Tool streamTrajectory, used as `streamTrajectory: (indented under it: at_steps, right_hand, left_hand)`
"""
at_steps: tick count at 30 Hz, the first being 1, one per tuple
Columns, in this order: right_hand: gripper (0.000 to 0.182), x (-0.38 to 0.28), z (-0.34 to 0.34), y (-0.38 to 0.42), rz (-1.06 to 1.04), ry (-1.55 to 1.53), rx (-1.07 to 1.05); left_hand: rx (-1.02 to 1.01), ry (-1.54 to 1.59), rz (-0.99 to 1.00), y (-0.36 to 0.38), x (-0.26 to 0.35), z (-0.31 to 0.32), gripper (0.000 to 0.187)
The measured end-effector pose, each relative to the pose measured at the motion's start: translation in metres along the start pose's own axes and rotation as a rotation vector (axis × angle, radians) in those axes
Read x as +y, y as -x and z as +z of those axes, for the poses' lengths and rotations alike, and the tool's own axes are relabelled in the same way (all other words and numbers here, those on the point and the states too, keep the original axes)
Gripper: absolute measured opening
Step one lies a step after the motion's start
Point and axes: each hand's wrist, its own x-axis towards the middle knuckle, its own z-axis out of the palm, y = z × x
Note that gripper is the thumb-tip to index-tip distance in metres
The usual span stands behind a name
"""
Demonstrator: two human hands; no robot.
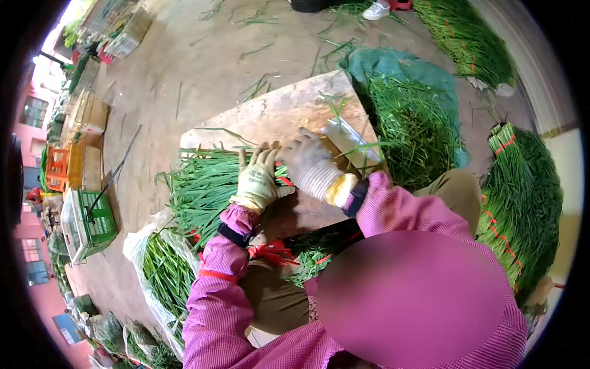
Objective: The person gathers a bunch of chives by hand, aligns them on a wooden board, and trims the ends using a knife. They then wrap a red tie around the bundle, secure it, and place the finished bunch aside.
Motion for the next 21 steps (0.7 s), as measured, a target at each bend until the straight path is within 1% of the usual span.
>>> streamTrajectory:
  at_steps: [1,2,3,5,6,8,9,10,11,12,13,14,15,16,17,19,20,21]
  right_hand:
    - [0.016,-0.001,-0.005,0.005,0.008,-0.009,0.073]
    - [0.018,-0.005,-0.008,0.012,0.022,0.05,0.087]
    - [0.023,-0.008,-0.007,0.017,0.011,-0.004,0.094]
    - [0.019,-0.014,-0.005,0.023,-0.001,-0.066,0.075]
    - [0.019,-0.016,-0.005,0.021,-0.006,-0.069,0.076]
    - [0.016,-0.019,-0.005,0.017,-0.034,0.082,-0.119]
    - [0.016,-0.019,-0.004,0.016,-0.041,0.077,-0.116]
    - [0.017,-0.019,-0.002,0.015,-0.036,0.03,-0.068]
    - [0.018,-0.019,-0.001,0.014,-0.03,-0.016,-0.022]
    - [0.021,-0.02,-0.004,0.012,-0.008,0.022,-0.103]
    - [0.021,-0.019,-0.005,0.01,-0.011,0.024,-0.103]
    - [0.022,-0.02,-0.006,0.009,0.041,0.03,-0.118]
    - [0.023,-0.019,-0.006,0.009,0.098,0.037,-0.136]
    - [0.022,-0.016,-0.004,0.006,0.108,-0.005,-0.087]
    - [0.022,-0.01,0.008,0.004,0.046,-0.033,0.068]
    - [0.023,-0.016,0.011,-0.007,0.045,-0.009,0.067]
    - [0.024,-0.018,0.011,-0.007,0.075,0.016,-0.037]
    - [0.024,-0.015,0.01,-0.006,0.08,0.02,-0.04]
  left_hand:
    - [-0.012,0.005,-0.009,0.0,-0.002,0.0,0.108]
    - [0.04,0.028,0.015,0.001,-0.004,0.001,0.104]
    - [0.065,0.045,0.007,0.002,-0.003,0.003,0.098]
    - [0.082,0.024,0.001,0.0,-0.005,0.008,0.093]
    - [0.06,0.029,-0.001,0.001,-0.005,0.007,0.091]
    - [0.079,0.024,-0.008,0.0,-0.004,0.007,0.09]
    - [0.094,0.019,-0.011,0.0,-0.004,0.008,0.089]
    - [0.135,0.02,0.009,0.001,-0.005,0.009,0.072]
    - [0.136,0.019,0.011,0.001,-0.005,0.01,0.071]
    - [0.119,0.038,0.008,0.002,-0.005,0.007,0.074]
    - [0.103,0.06,0.007,0.001,-0.004,0.005,0.078]
    - [0.104,0.063,0.008,0.002,-0.004,0.002,0.078]
    - [0.136,0.068,0.013,0.004,-0.003,0.004,0.082]
    - [0.165,0.076,0.023,0.004,-0.002,0.005,0.087]
    - [0.121,0.03,0.006,0.002,-0.003,0.005,0.094]
    - [0.162,-0.02,-0.003,0.0,-0.003,0.011,0.096]
    - [0.142,-0.019,0.007,-0.002,-0.005,0.014,0.096]
    - [0.142,-0.015,0.013,-0.002,-0.005,0.014,0.096]
